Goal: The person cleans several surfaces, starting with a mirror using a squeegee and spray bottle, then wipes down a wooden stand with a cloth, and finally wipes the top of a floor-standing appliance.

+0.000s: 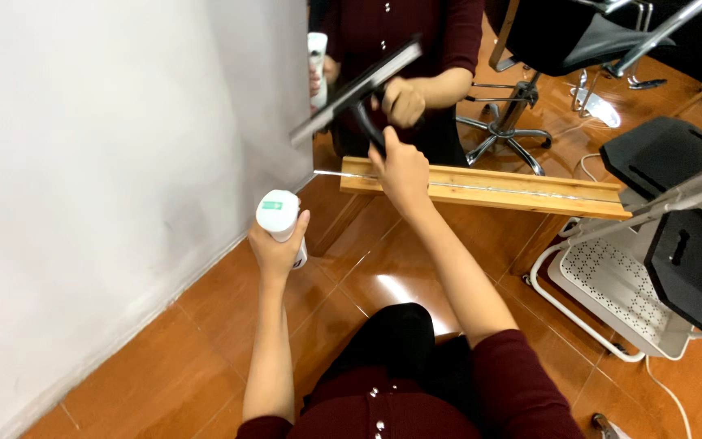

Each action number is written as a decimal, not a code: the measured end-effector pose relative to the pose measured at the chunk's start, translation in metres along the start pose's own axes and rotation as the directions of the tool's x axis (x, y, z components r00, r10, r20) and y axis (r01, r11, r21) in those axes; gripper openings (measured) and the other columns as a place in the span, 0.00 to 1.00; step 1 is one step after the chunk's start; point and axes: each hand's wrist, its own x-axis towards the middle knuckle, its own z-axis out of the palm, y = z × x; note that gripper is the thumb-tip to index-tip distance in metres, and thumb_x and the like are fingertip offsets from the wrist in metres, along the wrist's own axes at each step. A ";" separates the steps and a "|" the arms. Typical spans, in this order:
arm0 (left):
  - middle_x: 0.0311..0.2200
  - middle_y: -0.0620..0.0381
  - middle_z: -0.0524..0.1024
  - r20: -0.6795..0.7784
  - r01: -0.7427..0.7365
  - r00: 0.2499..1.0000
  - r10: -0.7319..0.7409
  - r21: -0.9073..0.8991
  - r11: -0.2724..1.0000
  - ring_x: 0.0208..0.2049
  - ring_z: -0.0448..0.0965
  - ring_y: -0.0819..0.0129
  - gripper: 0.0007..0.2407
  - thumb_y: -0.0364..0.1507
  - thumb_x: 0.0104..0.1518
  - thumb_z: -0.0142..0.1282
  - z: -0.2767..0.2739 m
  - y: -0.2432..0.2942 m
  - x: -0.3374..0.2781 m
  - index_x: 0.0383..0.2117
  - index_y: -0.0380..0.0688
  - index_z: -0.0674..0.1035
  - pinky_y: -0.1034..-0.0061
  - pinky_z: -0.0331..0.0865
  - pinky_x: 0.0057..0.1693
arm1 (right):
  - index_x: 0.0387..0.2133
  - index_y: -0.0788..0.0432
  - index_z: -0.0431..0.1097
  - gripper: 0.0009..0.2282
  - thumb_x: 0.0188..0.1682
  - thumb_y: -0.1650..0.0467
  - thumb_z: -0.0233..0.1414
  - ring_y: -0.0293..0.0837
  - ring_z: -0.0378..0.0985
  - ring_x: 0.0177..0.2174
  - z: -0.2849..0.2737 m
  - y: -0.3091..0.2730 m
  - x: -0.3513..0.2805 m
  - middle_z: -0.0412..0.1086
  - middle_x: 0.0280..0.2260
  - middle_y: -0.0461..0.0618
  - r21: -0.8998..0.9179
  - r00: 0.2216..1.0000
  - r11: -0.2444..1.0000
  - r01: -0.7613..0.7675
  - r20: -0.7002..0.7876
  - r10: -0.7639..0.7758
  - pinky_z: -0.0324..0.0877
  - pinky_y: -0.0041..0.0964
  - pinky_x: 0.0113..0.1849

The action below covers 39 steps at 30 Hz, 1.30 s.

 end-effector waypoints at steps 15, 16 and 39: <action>0.37 0.54 0.84 0.015 0.035 0.999 -0.035 -0.019 0.999 0.39 0.85 0.68 0.09 0.25 0.54 0.68 0.042 0.009 -0.002 0.39 0.37 0.82 0.72 0.77 0.49 | 0.30 0.55 0.69 0.13 0.42 0.63 0.65 0.46 0.77 0.20 -0.055 0.114 0.006 0.70 0.19 0.48 -0.409 0.915 0.821 0.398 0.109 -0.390 0.69 0.41 0.22; 0.37 0.54 0.84 0.025 0.039 0.999 -0.038 -0.021 0.999 0.39 0.85 0.68 0.09 0.25 0.54 0.68 0.048 0.009 -0.003 0.39 0.37 0.82 0.72 0.77 0.49 | 0.30 0.54 0.69 0.13 0.41 0.62 0.65 0.47 0.77 0.20 -0.060 0.121 0.002 0.70 0.19 0.48 -0.403 0.914 0.825 0.396 0.089 -0.395 0.69 0.41 0.22; 0.37 0.55 0.84 0.365 0.070 0.931 -0.008 -0.155 0.985 0.38 0.85 0.71 0.11 0.26 0.53 0.68 0.197 0.045 -0.031 0.41 0.36 0.83 0.76 0.76 0.47 | 0.27 0.56 0.68 0.09 0.45 0.67 0.62 0.49 0.75 0.23 -0.183 0.330 -0.055 0.67 0.21 0.48 -0.538 0.946 0.811 0.231 -0.070 -0.315 0.69 0.44 0.26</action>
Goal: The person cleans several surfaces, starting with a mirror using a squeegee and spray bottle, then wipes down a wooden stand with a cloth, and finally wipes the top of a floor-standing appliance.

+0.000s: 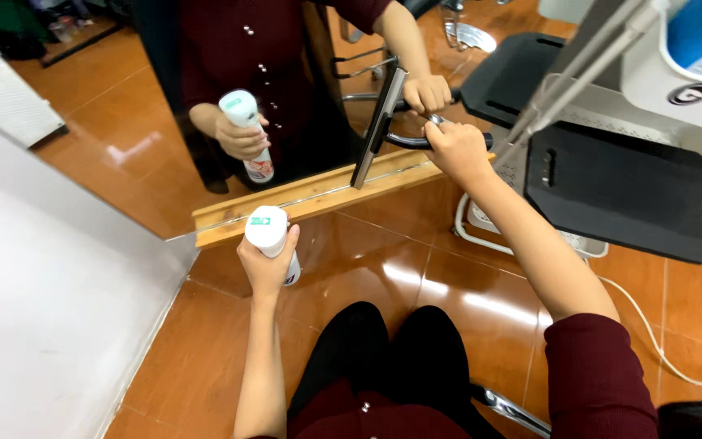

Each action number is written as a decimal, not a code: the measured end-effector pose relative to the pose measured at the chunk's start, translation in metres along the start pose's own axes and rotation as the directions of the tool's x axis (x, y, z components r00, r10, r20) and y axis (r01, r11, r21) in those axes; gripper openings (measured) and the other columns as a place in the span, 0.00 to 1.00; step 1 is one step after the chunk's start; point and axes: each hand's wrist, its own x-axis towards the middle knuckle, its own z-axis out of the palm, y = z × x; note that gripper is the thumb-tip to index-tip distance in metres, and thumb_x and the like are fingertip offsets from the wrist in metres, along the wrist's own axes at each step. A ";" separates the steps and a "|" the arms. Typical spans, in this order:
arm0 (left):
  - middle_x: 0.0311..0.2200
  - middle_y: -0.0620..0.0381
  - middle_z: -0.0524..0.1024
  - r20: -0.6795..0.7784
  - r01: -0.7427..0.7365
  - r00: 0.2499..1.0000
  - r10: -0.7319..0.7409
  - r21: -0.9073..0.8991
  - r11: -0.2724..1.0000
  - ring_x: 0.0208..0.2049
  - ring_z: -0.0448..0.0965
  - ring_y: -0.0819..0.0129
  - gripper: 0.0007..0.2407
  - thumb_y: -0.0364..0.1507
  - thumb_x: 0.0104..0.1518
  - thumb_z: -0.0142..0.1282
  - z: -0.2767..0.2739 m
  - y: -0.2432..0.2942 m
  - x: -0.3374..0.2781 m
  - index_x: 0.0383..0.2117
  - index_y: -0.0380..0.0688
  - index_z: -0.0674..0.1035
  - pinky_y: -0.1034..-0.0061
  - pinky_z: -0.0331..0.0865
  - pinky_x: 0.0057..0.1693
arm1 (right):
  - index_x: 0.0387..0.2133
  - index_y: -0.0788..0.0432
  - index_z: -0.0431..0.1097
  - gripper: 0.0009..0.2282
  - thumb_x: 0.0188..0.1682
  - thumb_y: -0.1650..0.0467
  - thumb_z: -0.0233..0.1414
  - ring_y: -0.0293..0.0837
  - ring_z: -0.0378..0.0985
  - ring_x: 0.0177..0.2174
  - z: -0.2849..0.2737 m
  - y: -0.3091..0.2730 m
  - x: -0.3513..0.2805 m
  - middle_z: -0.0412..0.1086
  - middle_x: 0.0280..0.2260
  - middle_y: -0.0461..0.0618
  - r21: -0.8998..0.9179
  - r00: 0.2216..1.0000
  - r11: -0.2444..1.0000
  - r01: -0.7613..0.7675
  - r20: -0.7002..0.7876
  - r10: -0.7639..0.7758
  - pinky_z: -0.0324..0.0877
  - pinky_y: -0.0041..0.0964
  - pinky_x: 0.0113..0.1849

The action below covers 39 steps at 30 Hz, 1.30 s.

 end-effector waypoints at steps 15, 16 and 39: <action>0.36 0.54 0.84 0.160 0.045 0.986 -0.043 -0.009 0.999 0.38 0.84 0.70 0.12 0.28 0.53 0.69 0.081 -0.003 0.008 0.40 0.36 0.82 0.76 0.75 0.47 | 0.29 0.54 0.70 0.08 0.46 0.68 0.62 0.47 0.76 0.22 -0.037 0.113 -0.062 0.69 0.21 0.46 -0.150 0.983 0.977 -0.152 0.082 0.166 0.69 0.42 0.24; 0.36 0.54 0.84 0.166 0.043 0.985 -0.040 -0.014 0.999 0.38 0.84 0.70 0.12 0.28 0.53 0.69 0.086 -0.005 0.008 0.40 0.36 0.82 0.76 0.75 0.47 | 0.29 0.54 0.70 0.08 0.47 0.67 0.62 0.48 0.76 0.22 -0.037 0.117 -0.063 0.69 0.21 0.46 -0.143 0.981 0.977 -0.156 0.091 0.170 0.69 0.42 0.23; 0.33 0.51 0.83 0.327 -0.001 0.945 -0.008 0.025 1.000 0.34 0.84 0.66 0.15 0.32 0.49 0.72 0.183 -0.018 0.011 0.37 0.35 0.82 0.72 0.76 0.43 | 0.31 0.57 0.74 0.10 0.44 0.65 0.63 0.53 0.78 0.28 -0.039 0.193 -0.112 0.73 0.25 0.50 -0.214 0.960 0.941 -0.263 0.043 0.278 0.73 0.47 0.32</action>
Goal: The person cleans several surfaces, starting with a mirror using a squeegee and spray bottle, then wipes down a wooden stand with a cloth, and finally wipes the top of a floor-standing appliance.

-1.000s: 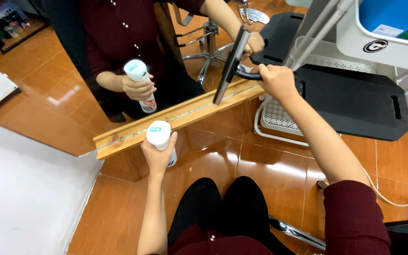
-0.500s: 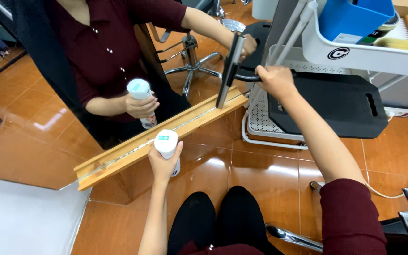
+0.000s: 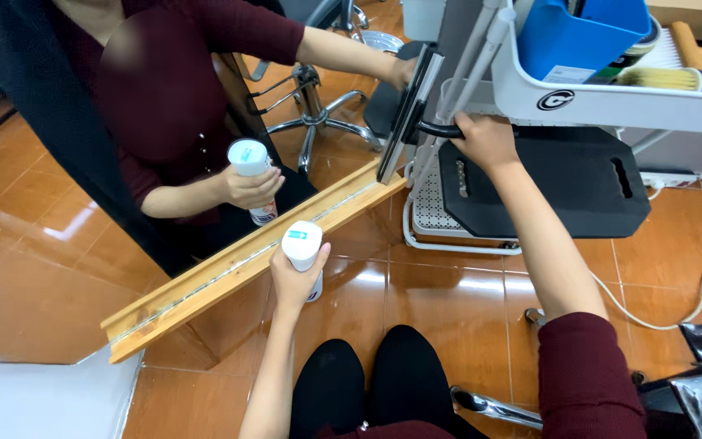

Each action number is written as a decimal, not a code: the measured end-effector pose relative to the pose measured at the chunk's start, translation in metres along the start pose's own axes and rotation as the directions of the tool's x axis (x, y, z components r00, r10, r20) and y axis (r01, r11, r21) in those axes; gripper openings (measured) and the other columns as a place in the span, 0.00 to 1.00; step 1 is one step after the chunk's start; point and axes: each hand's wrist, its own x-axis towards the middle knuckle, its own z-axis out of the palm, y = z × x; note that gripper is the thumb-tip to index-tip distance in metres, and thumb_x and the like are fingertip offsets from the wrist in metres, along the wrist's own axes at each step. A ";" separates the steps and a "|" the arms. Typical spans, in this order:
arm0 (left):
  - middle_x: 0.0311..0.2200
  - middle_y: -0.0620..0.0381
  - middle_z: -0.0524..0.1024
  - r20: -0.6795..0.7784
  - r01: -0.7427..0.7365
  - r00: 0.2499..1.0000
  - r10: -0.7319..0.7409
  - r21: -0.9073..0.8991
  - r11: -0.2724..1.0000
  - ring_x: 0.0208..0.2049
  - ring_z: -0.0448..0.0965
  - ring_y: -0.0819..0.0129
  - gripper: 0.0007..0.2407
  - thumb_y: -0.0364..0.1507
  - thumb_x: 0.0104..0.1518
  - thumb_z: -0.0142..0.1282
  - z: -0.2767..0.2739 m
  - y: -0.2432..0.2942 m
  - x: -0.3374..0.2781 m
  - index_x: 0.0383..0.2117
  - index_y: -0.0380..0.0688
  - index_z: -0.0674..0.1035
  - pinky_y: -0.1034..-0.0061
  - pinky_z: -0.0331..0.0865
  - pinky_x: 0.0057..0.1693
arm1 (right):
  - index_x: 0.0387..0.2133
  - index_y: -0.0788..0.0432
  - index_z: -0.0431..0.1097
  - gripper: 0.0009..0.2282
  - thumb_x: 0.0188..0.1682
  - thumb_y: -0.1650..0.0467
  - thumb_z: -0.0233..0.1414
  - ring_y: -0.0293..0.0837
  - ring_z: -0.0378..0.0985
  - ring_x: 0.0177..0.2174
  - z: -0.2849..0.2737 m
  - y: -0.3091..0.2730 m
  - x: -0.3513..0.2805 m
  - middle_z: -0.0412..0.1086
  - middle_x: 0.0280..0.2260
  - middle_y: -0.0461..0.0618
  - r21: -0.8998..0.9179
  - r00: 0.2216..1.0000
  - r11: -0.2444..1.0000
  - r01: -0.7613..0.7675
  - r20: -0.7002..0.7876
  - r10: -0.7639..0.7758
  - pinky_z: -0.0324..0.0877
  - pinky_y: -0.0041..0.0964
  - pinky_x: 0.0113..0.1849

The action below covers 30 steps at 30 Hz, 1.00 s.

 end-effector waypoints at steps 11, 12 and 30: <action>0.32 0.51 0.83 0.022 -0.004 1.000 0.004 -0.025 1.000 0.34 0.84 0.66 0.15 0.33 0.50 0.71 0.013 0.008 0.001 0.36 0.35 0.81 0.72 0.75 0.43 | 0.33 0.56 0.75 0.12 0.45 0.62 0.62 0.61 0.79 0.25 -0.026 -0.021 -0.032 0.73 0.21 0.60 -0.091 0.858 0.901 -0.424 0.279 0.432 0.73 0.54 0.29; 0.32 0.51 0.83 0.020 0.000 1.000 0.001 -0.029 1.000 0.34 0.84 0.66 0.15 0.33 0.50 0.71 0.012 0.010 0.001 0.36 0.35 0.81 0.72 0.75 0.43 | 0.32 0.56 0.75 0.11 0.46 0.62 0.61 0.60 0.79 0.25 -0.031 -0.033 -0.033 0.73 0.21 0.60 -0.024 0.845 0.875 -0.484 0.249 0.474 0.73 0.54 0.30; 0.35 0.53 0.85 -0.083 -0.151 0.986 0.143 -0.096 0.984 0.38 0.86 0.68 0.11 0.29 0.52 0.69 -0.092 0.055 -0.036 0.38 0.38 0.83 0.74 0.77 0.46 | 0.30 0.54 0.58 0.09 0.52 0.66 0.51 0.38 0.61 0.13 -0.061 -0.295 -0.056 0.58 0.15 0.45 0.643 0.513 -0.634 -0.429 0.751 0.415 0.61 0.36 0.16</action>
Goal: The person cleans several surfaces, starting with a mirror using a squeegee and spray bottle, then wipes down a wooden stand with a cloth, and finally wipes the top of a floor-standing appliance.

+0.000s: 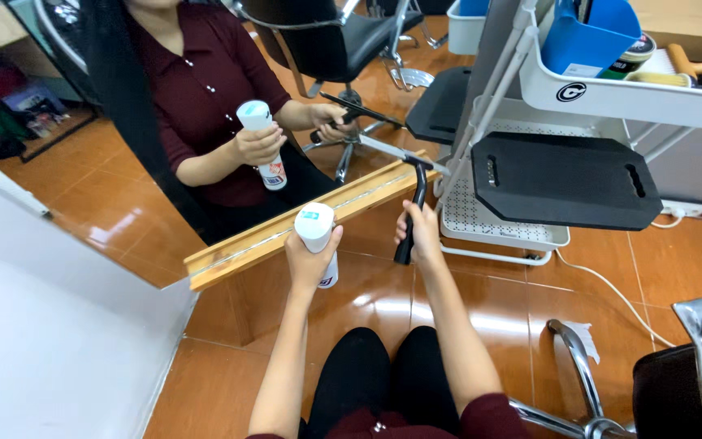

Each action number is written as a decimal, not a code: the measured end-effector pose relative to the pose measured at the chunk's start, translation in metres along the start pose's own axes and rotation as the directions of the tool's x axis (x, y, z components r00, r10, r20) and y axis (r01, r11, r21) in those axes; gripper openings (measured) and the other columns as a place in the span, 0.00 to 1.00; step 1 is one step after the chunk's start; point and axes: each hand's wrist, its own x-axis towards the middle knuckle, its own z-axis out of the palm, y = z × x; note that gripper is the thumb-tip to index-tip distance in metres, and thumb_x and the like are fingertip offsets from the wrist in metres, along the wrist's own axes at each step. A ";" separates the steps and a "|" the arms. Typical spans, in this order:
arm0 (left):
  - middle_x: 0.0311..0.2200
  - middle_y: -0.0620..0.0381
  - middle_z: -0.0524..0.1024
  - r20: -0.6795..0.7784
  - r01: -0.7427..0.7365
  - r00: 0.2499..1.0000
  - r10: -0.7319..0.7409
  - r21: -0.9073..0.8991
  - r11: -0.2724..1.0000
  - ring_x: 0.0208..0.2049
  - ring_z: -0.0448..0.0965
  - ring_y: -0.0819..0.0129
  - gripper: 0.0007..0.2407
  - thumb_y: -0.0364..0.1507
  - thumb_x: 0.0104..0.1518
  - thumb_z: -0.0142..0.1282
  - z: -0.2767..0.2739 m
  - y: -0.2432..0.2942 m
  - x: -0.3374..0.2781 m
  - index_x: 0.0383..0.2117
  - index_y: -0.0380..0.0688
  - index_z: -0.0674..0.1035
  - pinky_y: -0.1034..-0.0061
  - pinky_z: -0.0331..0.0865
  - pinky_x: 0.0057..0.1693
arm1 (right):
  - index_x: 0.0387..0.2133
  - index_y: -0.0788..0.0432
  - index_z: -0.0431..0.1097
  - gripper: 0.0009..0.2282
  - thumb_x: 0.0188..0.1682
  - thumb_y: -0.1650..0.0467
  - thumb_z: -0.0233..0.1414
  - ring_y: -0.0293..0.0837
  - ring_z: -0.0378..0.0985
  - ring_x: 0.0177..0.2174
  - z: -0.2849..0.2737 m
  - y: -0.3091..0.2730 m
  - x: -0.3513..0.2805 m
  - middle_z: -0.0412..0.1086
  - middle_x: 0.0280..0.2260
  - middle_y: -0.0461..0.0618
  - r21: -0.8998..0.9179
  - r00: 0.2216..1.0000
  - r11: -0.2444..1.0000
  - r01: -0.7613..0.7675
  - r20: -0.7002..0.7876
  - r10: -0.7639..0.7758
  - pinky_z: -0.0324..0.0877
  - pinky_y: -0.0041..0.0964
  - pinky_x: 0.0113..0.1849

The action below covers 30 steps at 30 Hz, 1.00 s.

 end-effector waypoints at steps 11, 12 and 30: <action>0.36 0.54 0.85 -0.110 0.003 0.994 -0.007 -0.037 0.999 0.39 0.86 0.70 0.10 0.26 0.53 0.67 -0.051 0.035 -0.058 0.40 0.38 0.83 0.75 0.77 0.47 | 0.29 0.55 0.56 0.09 0.53 0.67 0.50 0.40 0.62 0.14 0.041 0.041 -0.104 0.59 0.16 0.47 0.198 0.997 0.979 -0.053 0.071 0.039 0.63 0.38 0.18; 0.36 0.54 0.86 -0.103 0.014 0.994 -0.019 -0.045 0.999 0.38 0.86 0.70 0.10 0.26 0.53 0.67 -0.052 0.033 -0.064 0.39 0.38 0.83 0.75 0.78 0.46 | 0.30 0.56 0.57 0.08 0.54 0.68 0.50 0.40 0.63 0.15 0.039 0.042 -0.110 0.60 0.17 0.47 0.194 0.995 0.980 -0.049 0.094 0.031 0.63 0.37 0.19; 0.37 0.56 0.83 -0.013 0.214 0.974 -0.226 -0.281 0.936 0.30 0.81 0.76 0.11 0.22 0.52 0.64 0.082 0.085 0.033 0.42 0.34 0.80 0.80 0.76 0.35 | 0.32 0.59 0.61 0.05 0.53 0.72 0.51 0.39 0.63 0.15 0.102 -0.125 -0.077 0.61 0.17 0.46 0.235 0.989 0.962 0.136 0.024 -0.145 0.63 0.34 0.20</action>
